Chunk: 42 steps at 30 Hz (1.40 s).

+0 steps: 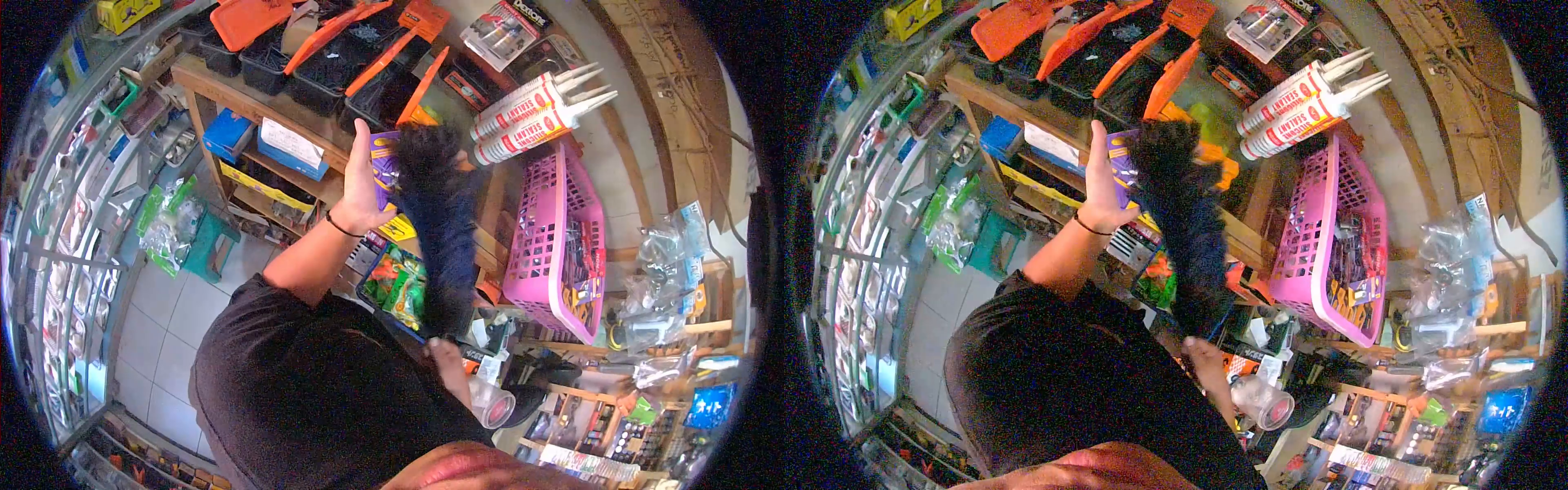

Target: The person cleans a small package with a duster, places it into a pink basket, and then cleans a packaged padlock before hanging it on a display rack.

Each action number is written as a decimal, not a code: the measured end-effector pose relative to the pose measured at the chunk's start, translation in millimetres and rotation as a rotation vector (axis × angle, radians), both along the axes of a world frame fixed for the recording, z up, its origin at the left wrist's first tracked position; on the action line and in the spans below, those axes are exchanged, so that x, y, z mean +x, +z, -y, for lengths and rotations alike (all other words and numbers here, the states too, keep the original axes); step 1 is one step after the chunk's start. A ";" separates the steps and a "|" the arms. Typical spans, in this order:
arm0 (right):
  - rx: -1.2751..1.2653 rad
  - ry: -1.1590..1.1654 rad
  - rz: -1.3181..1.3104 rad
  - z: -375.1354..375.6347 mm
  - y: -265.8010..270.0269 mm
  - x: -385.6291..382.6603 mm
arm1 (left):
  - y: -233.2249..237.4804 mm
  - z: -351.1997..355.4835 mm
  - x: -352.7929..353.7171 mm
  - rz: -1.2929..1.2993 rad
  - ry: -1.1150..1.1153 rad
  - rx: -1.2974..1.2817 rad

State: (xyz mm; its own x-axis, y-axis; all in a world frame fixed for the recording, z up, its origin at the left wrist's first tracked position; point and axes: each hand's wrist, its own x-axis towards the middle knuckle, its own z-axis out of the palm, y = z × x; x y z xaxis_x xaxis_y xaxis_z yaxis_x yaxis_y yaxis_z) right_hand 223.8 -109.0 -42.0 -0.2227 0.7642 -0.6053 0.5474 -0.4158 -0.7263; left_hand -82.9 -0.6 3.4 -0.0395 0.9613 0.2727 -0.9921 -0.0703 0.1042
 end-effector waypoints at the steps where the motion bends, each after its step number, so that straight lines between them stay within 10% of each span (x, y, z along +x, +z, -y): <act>1: 0.007 0.143 -0.078 3.6 -25.3 15.3 | -5.4 1.7 -3.2 0.032 -0.092 0.064; 4: 0.075 0.207 0.091 2.2 -13.6 6.8 | -15.8 -19.3 -9.0 0.135 -0.282 0.553; 6: 0.060 0.066 -0.064 3.4 -8.3 4.6 | 2.1 2.8 -3.7 0.054 -0.046 0.024; 9: -0.172 -0.219 -0.293 15.5 -31.9 -3.1 | -11.5 -13.7 -4.3 0.092 -0.208 0.312; 12: 0.066 0.040 -0.061 -3.2 -14.3 9.2 | -22.8 -23.3 -6.9 0.143 -0.304 0.559; 14: 0.045 -0.060 -0.161 -4.4 -13.0 8.1 | -2.4 -7.9 -0.1 0.064 -0.031 0.005; 18: -0.209 -0.003 -0.129 -0.7 -23.8 0.6 | -32.2 -30.9 -9.2 0.110 -0.298 0.527; 20: 0.031 -0.098 -0.195 -10.3 -20.3 15.2 | -4.9 -2.8 -6.0 0.122 -0.110 0.077; 24: -0.292 -0.265 -0.067 0.6 -24.2 -0.6 | -18.6 -21.9 -5.1 0.169 -0.268 0.511; 25: 0.170 0.232 0.083 -11.0 -28.6 14.1 | -19.1 -28.6 -7.5 0.151 -0.285 0.633; 26: 0.171 0.239 0.085 -14.4 -31.7 19.8 | -23.8 -27.1 -6.4 0.151 -0.277 0.635; 28: 0.160 -0.019 0.041 -12.1 -9.4 1.0 | -0.8 -3.6 -1.9 0.038 -0.061 0.048; 32: 0.220 0.047 -0.043 -4.5 -17.7 -5.5 | -1.0 -25.4 -8.8 0.146 -0.351 0.650; 36: -0.013 0.028 -0.137 -8.3 -17.3 -9.7 | -2.1 -4.6 -1.3 0.079 -0.125 0.084; 40: 0.103 -0.006 -0.093 -3.1 -25.1 -2.8 | -22.8 -24.3 -7.3 0.114 -0.280 0.664; 42: 0.083 -0.041 -0.118 -6.7 -12.7 -5.7 | -7.1 -0.4 -4.3 0.067 -0.040 -0.060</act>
